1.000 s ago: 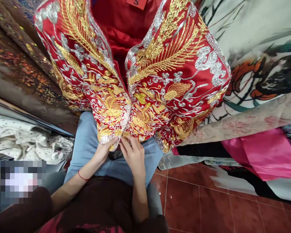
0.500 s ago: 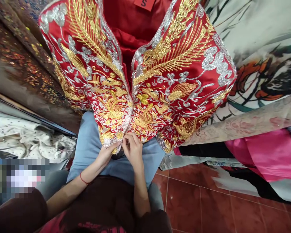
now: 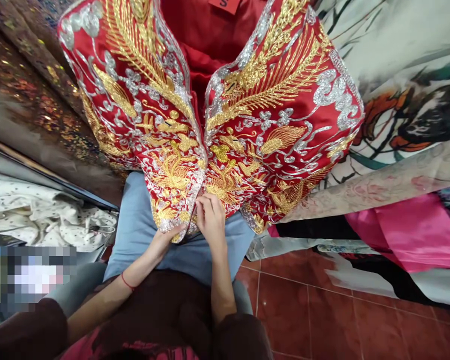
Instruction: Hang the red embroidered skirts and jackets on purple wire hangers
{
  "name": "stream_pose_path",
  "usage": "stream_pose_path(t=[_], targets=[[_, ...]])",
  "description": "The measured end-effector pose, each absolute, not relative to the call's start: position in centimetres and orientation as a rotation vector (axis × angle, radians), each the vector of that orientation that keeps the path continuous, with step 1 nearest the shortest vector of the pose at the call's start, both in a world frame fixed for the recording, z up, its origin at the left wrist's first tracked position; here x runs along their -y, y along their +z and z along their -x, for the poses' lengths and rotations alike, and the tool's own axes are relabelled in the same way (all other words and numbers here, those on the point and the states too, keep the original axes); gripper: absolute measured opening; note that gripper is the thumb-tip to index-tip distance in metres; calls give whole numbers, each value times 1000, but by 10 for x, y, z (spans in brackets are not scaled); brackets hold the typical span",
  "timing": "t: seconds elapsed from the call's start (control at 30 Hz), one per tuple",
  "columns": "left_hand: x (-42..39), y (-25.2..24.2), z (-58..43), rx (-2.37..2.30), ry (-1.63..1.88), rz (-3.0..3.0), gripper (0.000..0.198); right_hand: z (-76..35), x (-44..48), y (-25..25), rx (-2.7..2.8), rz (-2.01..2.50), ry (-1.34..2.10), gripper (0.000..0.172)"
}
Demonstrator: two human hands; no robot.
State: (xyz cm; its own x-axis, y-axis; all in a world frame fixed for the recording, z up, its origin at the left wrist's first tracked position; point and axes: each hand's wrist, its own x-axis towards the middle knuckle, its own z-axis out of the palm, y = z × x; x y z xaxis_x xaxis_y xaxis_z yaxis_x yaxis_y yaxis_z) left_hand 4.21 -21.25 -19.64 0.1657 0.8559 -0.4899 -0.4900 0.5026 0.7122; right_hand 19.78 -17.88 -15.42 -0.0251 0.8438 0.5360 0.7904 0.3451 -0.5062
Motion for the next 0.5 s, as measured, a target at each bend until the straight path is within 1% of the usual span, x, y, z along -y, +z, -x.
stream_pose_path(t=[0.13,0.3,0.4,0.5], targets=[[208,-196,-40,-1020,982,-435,65,-200,164,-144,1773,1417,-113,12],[205,-203,-35,-1066,937,-532,63,-202,143,-120,1715,1417,-198,13],[195,-209,-15,-1112,669,-724,53,-201,145,-119,1723,1416,-119,16],[189,-202,11,-1102,316,-896,50,-197,153,-129,1629,1456,38,20]])
